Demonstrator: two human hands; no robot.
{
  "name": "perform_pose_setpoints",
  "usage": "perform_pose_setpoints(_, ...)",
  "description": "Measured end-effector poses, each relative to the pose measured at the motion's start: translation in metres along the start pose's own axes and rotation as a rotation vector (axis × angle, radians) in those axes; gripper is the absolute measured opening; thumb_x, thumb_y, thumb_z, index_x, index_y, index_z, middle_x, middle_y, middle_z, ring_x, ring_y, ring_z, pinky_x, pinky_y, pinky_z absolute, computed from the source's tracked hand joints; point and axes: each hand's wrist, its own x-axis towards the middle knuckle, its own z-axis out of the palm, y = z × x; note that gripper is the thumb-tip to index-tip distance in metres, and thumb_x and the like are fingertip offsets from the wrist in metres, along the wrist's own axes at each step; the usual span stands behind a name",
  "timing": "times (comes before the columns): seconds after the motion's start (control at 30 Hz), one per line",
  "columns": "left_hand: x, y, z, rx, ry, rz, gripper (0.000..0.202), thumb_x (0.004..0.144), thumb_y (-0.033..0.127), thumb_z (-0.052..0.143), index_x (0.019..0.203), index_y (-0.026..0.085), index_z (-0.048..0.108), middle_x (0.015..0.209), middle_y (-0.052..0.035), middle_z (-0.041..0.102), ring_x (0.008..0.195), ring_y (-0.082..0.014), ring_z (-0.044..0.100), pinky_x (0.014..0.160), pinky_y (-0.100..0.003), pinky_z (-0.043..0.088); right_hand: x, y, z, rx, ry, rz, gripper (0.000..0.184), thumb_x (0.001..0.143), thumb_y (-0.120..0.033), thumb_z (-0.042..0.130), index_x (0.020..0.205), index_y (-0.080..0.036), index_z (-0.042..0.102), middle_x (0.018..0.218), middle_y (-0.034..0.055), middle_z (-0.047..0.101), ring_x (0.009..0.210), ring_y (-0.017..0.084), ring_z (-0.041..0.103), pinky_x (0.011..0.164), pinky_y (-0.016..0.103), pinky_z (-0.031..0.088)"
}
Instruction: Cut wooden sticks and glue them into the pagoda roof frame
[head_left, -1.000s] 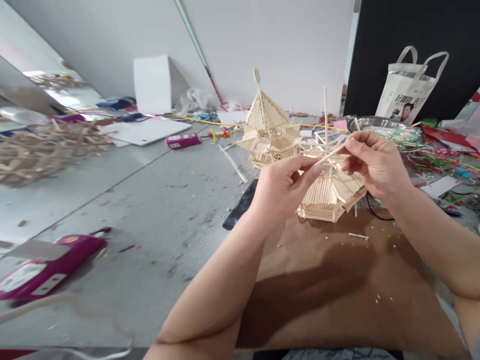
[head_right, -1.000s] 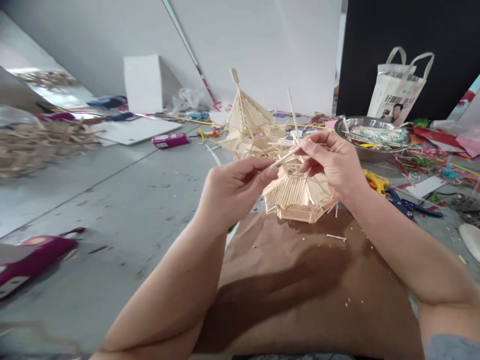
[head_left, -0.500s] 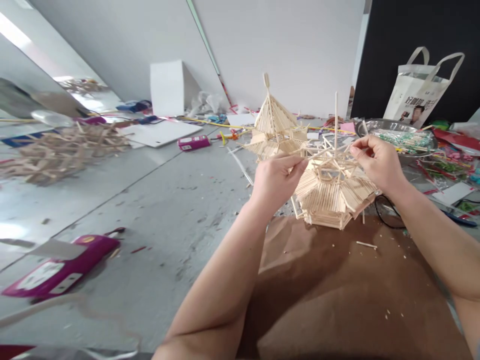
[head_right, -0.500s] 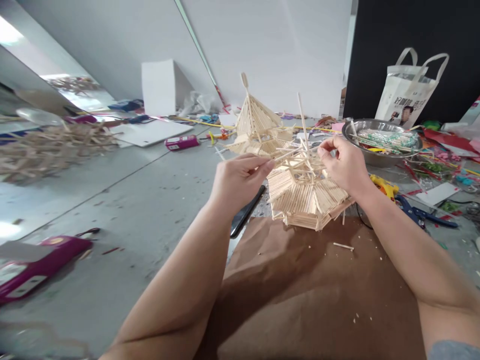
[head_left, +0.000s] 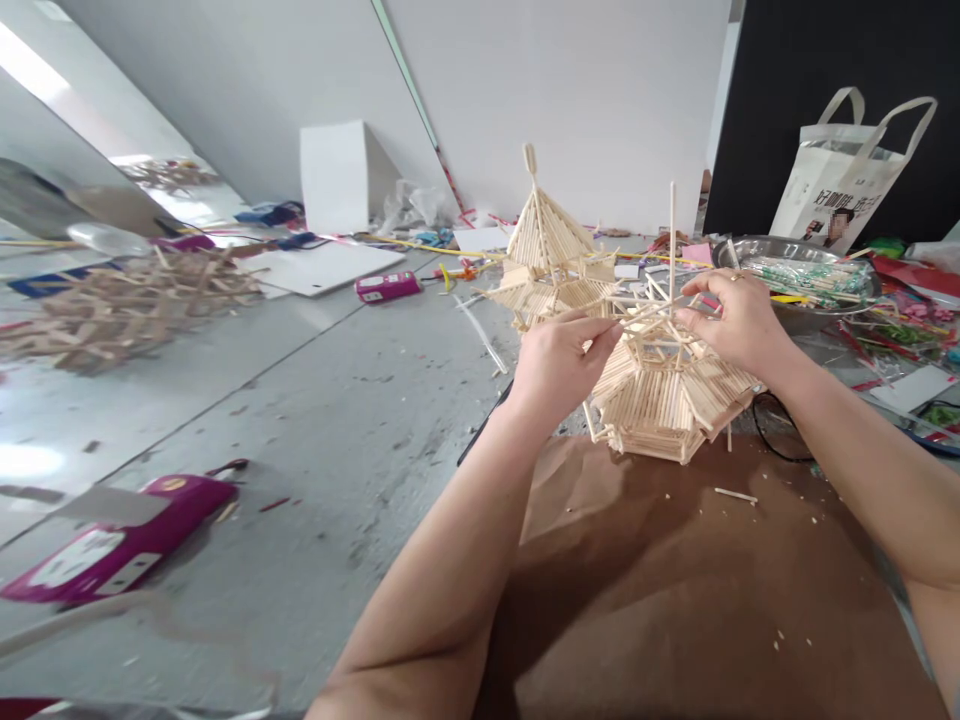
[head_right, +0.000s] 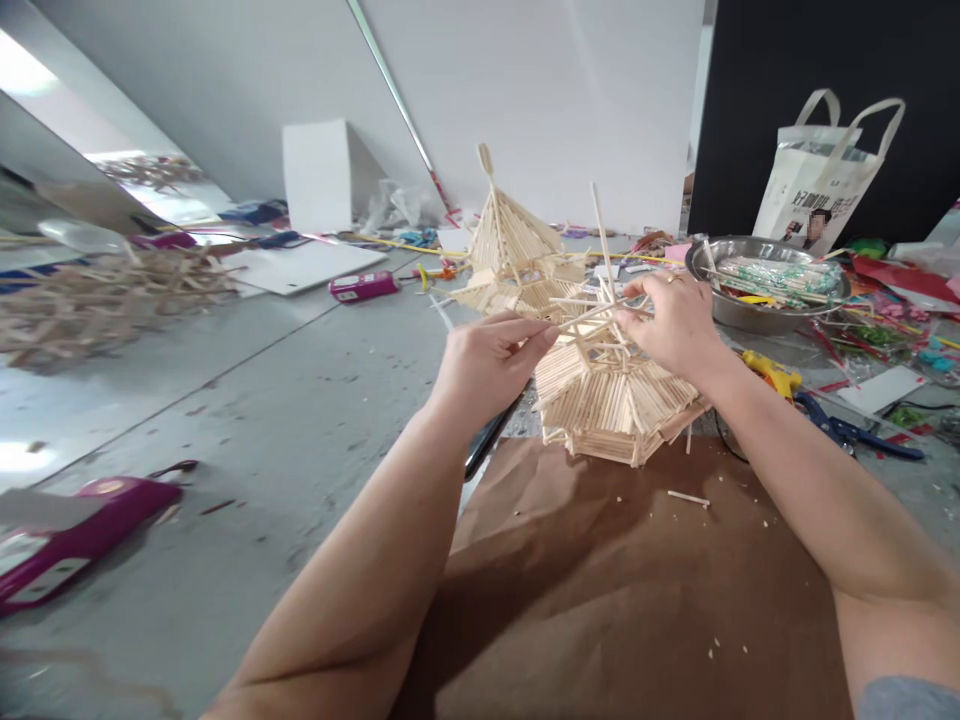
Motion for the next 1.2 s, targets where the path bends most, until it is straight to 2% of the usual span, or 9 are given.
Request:
perform_pose_setpoints(0.23, 0.000, 0.003, -0.001, 0.006, -0.018, -0.009, 0.026, 0.082, 0.027, 0.049, 0.077, 0.016, 0.072, 0.072, -0.0047, 0.067, 0.060, -0.0123, 0.055, 0.056, -0.024, 0.039, 0.008, -0.004, 0.003, 0.046, -0.030, -0.004, 0.015, 0.072, -0.028, 0.062, 0.084, -0.019, 0.066, 0.092, 0.0058, 0.068, 0.090, 0.023, 0.058, 0.085, 0.041, 0.038)
perform_pose_setpoints(0.6, 0.001, 0.003, -0.003, -0.014, -0.033, -0.027, 0.020, 0.080, 0.023, 0.051, 0.077, 0.019, 0.070, 0.074, -0.0022, 0.070, 0.062, -0.0113, 0.058, 0.060, -0.022, 0.042, 0.015, -0.009, 0.001, -0.024, -0.124, 0.053, 0.015, 0.073, -0.025, 0.063, 0.084, -0.017, 0.068, 0.079, 0.0057, 0.067, 0.077, 0.019, 0.058, 0.074, 0.035, 0.041)
perform_pose_setpoints(0.9, 0.002, 0.004, -0.004, -0.081, -0.050, -0.022, 0.019, 0.079, 0.023, 0.053, 0.077, 0.019, 0.071, 0.073, -0.0022, 0.071, 0.061, -0.0114, 0.059, 0.059, -0.022, 0.042, 0.014, -0.005, 0.003, 0.027, -0.107, 0.025, 0.013, 0.071, -0.028, 0.062, 0.080, -0.019, 0.066, 0.082, 0.0046, 0.068, 0.080, 0.020, 0.059, 0.077, 0.037, 0.042)
perform_pose_setpoints(1.03, 0.001, 0.004, -0.002, -0.035, -0.038, -0.025, 0.020, 0.080, 0.024, 0.052, 0.078, 0.019, 0.071, 0.072, -0.0028, 0.070, 0.060, -0.0116, 0.058, 0.058, -0.022, 0.041, 0.009, -0.006, -0.007, 0.054, -0.080, 0.052, 0.017, 0.072, -0.027, 0.061, 0.086, -0.018, 0.065, 0.091, 0.0061, 0.067, 0.090, 0.022, 0.059, 0.082, 0.040, 0.042)
perform_pose_setpoints(1.2, 0.001, 0.004, 0.001, 0.029, -0.015, -0.024, 0.023, 0.081, 0.027, 0.050, 0.074, 0.018, 0.070, 0.068, -0.0040, 0.069, 0.058, -0.0120, 0.057, 0.056, -0.023, 0.040, -0.007, -0.002, -0.024, 0.088, -0.010, 0.071, 0.017, 0.073, -0.028, 0.059, 0.086, -0.018, 0.065, 0.086, 0.0056, 0.066, 0.084, 0.021, 0.059, 0.080, 0.040, 0.042)
